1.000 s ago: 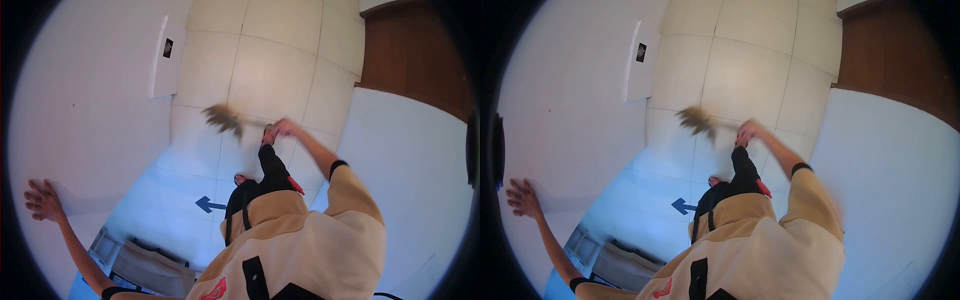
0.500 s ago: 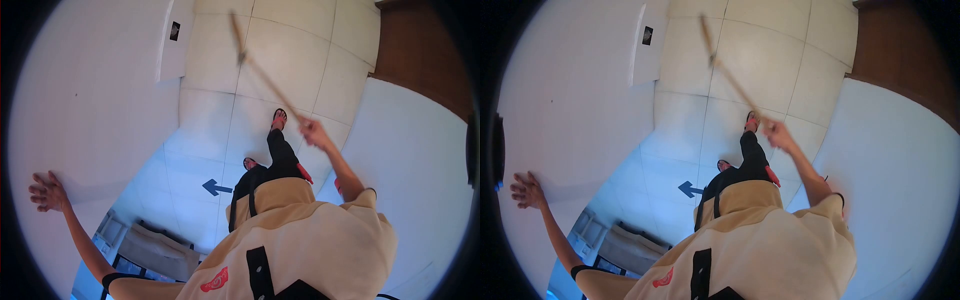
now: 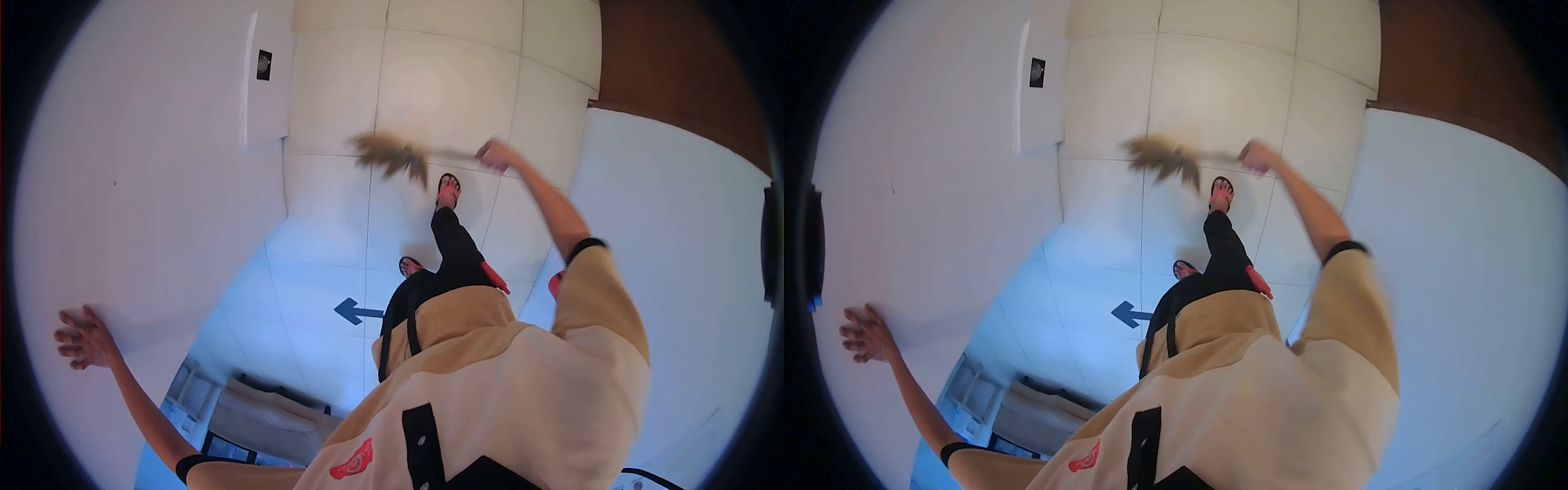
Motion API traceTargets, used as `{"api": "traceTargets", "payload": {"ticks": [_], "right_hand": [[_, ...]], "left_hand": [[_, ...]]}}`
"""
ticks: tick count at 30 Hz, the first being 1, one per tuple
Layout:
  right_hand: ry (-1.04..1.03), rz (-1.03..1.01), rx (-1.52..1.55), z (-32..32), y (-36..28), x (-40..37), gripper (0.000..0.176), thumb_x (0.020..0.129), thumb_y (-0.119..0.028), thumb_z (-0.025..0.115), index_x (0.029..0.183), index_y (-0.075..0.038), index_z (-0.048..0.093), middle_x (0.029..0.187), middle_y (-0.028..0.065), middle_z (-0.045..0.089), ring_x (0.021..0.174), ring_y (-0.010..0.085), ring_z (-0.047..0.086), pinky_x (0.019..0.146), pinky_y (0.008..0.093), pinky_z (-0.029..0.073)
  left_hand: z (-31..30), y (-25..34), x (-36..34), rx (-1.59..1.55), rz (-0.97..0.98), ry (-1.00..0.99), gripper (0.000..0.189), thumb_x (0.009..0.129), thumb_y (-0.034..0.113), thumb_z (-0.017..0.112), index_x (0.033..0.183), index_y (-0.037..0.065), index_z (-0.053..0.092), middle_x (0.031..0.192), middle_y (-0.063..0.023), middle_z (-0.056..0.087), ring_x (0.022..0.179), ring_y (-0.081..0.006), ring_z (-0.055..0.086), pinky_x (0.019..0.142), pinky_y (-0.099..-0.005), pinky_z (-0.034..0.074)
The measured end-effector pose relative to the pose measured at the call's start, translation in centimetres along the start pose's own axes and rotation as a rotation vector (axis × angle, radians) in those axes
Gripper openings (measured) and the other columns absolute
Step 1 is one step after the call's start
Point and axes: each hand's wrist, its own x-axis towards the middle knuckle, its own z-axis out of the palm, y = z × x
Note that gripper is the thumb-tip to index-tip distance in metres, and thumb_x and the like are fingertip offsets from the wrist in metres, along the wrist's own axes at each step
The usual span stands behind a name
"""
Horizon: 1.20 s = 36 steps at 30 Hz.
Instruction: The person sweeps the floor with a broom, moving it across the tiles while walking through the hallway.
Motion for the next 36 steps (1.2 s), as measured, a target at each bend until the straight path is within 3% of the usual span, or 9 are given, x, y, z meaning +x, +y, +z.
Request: {"api": "traceTargets", "payload": {"ticks": [7,9,11,14,20,28,31,34,36], "right_hand": [[1.095,-0.255,-0.050,-8.5,1.2,2.6,0.040,0.070,-0.014,0.054,0.107,-0.003,0.047,0.072,0.0164,0.057,0.058,0.0257,0.056,0.055,0.0337,0.046],[1.073,-0.275,0.196,-5.7,4.2,-2.0,0.046,0.073,-0.017,0.054,0.115,-0.004,0.039,0.075,0.0168,0.056,0.062,0.0260,0.055,0.057,0.0342,0.044],[0.918,-0.172,0.299,-1.9,6.8,-10.6,0.045,0.074,-0.012,0.052,0.116,-0.007,0.038,0.092,0.0206,0.054,0.082,0.0322,0.055,0.071,0.0360,0.044],[0.887,-0.226,0.209,6.8,15.1,-21.3,0.040,0.077,-0.012,0.049,0.113,0.003,0.040,0.103,0.0232,0.050,0.097,0.0331,0.048,0.083,0.0354,0.038],[0.411,0.348,0.693,22.3,20.7,-40.3,0.025,0.079,-0.016,0.047,0.099,-0.002,0.052,0.059,0.0011,0.046,0.046,0.0088,0.044,0.041,0.0244,0.038],[0.593,0.715,1.542,27.2,33.9,-23.9,0.023,0.071,-0.006,0.054,0.052,-0.001,0.044,0.045,0.0079,0.042,0.034,0.0176,0.040,0.030,0.0300,0.031],[0.783,0.269,-0.314,14.6,32.0,-12.2,0.014,0.062,-0.013,0.059,0.062,-0.002,0.053,0.058,0.0150,0.051,0.058,0.0277,0.054,0.049,0.0419,0.041],[0.926,0.274,-0.424,-3.1,24.8,1.7,0.013,0.060,-0.016,0.058,0.070,-0.008,0.057,0.067,0.0150,0.057,0.066,0.0270,0.055,0.059,0.0449,0.040],[1.013,0.267,1.551,-15.6,15.9,3.4,0.011,0.067,0.001,0.048,0.065,-0.003,0.038,0.053,0.0024,0.038,0.037,0.0157,0.039,0.030,0.0265,0.029]], "left_hand": [[-2.8,0.8,1.4,0.067,0.014,-0.200,0.064,0.076,0.061,0.027,0.128,0.025,0.025,0.131,-0.0131,0.021,0.112,-0.0345,0.026,0.080,-0.0547,0.022],[-6.3,2.2,3.0,0.623,0.093,-0.691,0.064,0.076,0.061,0.027,0.128,0.024,0.025,0.130,-0.0137,0.022,0.112,-0.0341,0.027,0.079,-0.0554,0.025],[-1.1,0.1,-0.2,0.087,0.027,-0.024,0.061,0.078,0.058,0.026,0.129,0.023,0.024,0.129,-0.0144,0.025,0.111,-0.0340,0.031,0.076,-0.0544,0.031],[-3.2,0.4,1.0,0.243,0.080,-0.241,0.062,0.080,0.058,0.021,0.128,0.020,0.024,0.127,-0.0157,0.028,0.110,-0.0362,0.033,0.076,-0.0571,0.031],[-6.4,4.4,3.9,0.363,-0.058,-0.535,0.081,0.073,0.067,0.019,0.125,0.005,0.021,0.121,-0.0329,0.024,0.109,-0.0511,0.026,0.075,-0.0627,0.028],[2.9,11.5,7.0,-0.145,-0.930,-0.164,0.118,0.052,0.083,0.028,0.117,-0.015,0.015,0.118,-0.0439,0.012,0.110,-0.0568,0.016,0.079,-0.0649,0.020],[3.9,14.2,10.8,-0.218,-1.103,-0.161,0.119,0.052,0.082,0.029,0.117,-0.016,0.015,0.117,-0.0448,0.011,0.111,-0.0559,0.014,0.080,-0.0648,0.018],[5.7,15.2,17.7,-0.273,-0.917,-0.091,0.109,0.056,0.079,0.030,0.122,-0.007,0.016,0.119,-0.0437,0.010,0.113,-0.0548,0.011,0.079,-0.0667,0.015],[7.9,15.7,22.8,-0.248,-0.544,0.054,0.099,0.060,0.075,0.031,0.128,0.006,0.014,0.123,-0.0397,0.007,0.114,-0.0544,0.008,0.077,-0.0692,0.013]]}}
